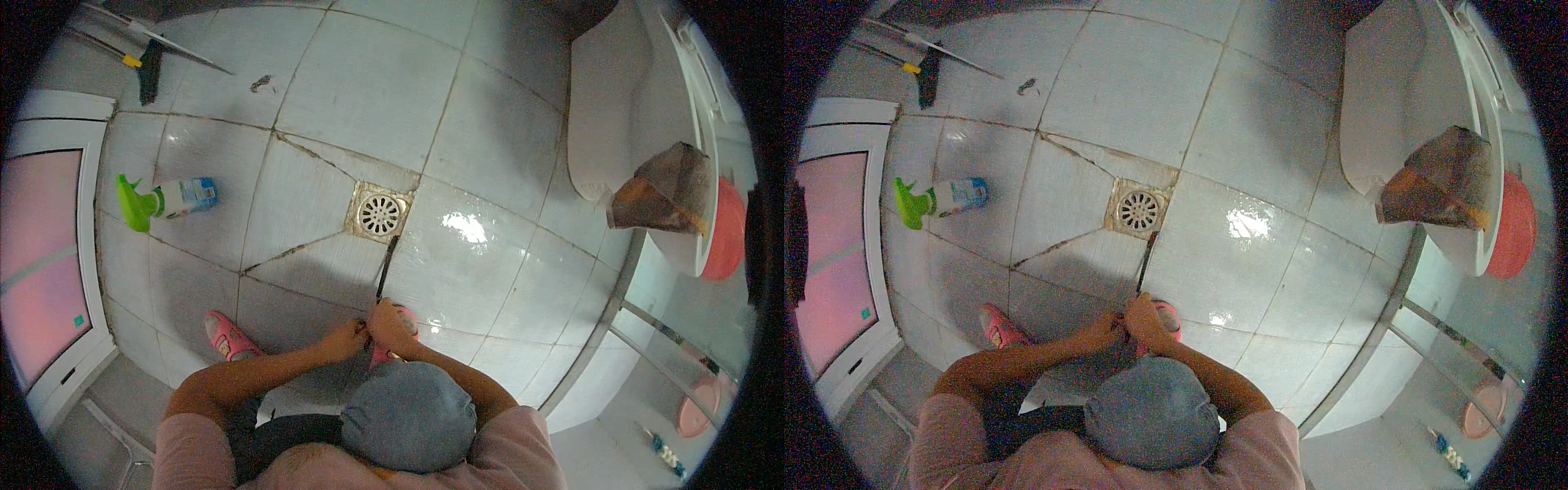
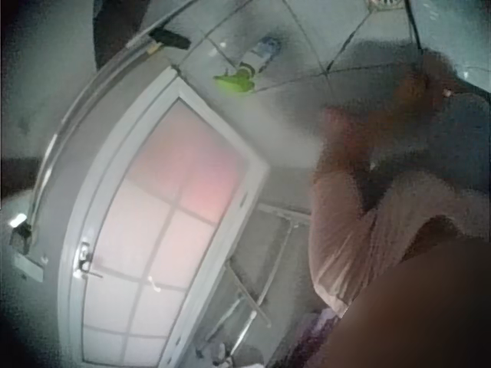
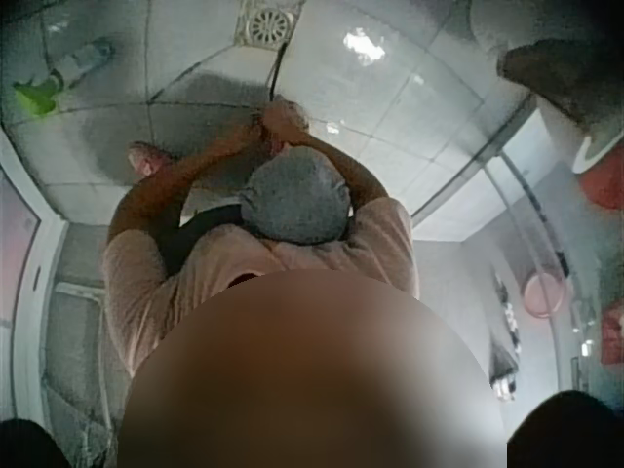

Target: The person scrubs the grout lines and floor tiles around a bathroom drain using a scraper and a spray bottle. They remove the drain cover, scrape out debris from the drain opening, and place the cover aside. The person then moves to the sink area and fills a bowl with water.

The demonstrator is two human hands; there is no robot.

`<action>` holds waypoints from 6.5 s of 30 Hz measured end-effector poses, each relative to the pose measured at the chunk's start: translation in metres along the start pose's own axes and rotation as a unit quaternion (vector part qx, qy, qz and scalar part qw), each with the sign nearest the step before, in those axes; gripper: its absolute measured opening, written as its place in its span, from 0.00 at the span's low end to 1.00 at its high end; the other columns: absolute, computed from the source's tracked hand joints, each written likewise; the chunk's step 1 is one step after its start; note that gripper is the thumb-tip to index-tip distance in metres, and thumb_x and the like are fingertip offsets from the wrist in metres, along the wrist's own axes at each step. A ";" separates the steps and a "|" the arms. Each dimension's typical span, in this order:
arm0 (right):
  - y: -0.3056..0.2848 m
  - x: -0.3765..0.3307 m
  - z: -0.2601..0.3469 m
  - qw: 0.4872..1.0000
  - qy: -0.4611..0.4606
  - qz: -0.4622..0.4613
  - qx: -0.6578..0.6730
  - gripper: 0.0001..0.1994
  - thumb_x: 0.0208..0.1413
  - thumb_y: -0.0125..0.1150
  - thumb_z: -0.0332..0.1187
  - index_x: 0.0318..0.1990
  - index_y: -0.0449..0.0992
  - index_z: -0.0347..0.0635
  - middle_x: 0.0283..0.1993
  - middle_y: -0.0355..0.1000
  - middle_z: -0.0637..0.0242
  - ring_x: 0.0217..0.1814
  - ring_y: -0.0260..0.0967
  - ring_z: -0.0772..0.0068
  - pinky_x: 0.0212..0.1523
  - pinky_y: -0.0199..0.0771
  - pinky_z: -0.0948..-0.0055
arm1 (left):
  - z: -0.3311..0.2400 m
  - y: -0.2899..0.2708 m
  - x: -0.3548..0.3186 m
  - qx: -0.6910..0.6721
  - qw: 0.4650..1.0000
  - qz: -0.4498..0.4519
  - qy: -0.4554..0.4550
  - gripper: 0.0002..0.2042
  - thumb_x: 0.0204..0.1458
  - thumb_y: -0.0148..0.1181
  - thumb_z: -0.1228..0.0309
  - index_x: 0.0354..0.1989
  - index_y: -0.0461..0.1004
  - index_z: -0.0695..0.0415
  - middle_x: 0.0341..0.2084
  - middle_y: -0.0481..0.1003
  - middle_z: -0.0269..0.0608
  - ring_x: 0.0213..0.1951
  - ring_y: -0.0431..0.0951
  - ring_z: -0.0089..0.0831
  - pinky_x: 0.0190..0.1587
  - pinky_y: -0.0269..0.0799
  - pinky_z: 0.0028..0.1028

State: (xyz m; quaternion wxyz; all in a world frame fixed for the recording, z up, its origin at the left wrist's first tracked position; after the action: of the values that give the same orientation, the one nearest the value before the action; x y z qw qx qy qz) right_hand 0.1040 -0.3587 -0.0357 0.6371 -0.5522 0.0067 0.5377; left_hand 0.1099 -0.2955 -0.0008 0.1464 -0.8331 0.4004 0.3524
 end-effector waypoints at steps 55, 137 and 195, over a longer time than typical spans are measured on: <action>-0.119 -0.072 -0.204 0.946 0.211 -0.244 0.007 0.06 0.53 0.45 0.34 0.32 0.63 0.41 0.23 0.70 0.56 0.22 0.70 0.56 0.21 0.70 0.62 | -0.190 -0.009 -0.097 -0.208 0.948 -0.025 0.239 0.13 0.52 0.41 0.72 0.46 0.64 0.61 0.46 0.65 0.46 0.52 0.62 0.40 0.56 0.50 0.37; -0.043 -0.022 -0.107 0.919 0.262 -0.261 0.138 0.10 0.54 0.42 0.35 0.33 0.60 0.36 0.18 0.69 0.54 0.19 0.69 0.52 0.18 0.69 0.58 | -0.202 -0.002 -0.095 -0.208 0.943 -0.016 0.260 0.12 0.54 0.39 0.71 0.43 0.64 0.62 0.43 0.66 0.48 0.49 0.64 0.38 0.54 0.54 0.36; -0.113 -0.054 -0.181 0.519 0.265 -0.507 0.635 0.10 0.53 0.54 0.34 0.27 0.70 0.34 0.20 0.68 0.67 0.19 0.65 0.80 0.21 0.66 0.81 | -0.202 -0.010 -0.101 -0.180 0.933 -0.039 0.309 0.10 0.52 0.43 0.75 0.42 0.65 0.61 0.40 0.67 0.45 0.45 0.65 0.37 0.50 0.56 0.32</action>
State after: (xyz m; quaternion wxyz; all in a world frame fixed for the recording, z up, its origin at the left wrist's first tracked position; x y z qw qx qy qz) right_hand 0.2652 -0.5021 0.0047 0.9521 -0.0275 0.2342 -0.1947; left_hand 0.1689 -0.3377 0.2132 -0.1238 -0.9283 0.3226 0.1373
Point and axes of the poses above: each hand's wrist, its own x-axis towards the middle knuckle, its own y-axis out of the palm, z = x × y, the point moved 7 cm from there along x, towards the middle knuckle
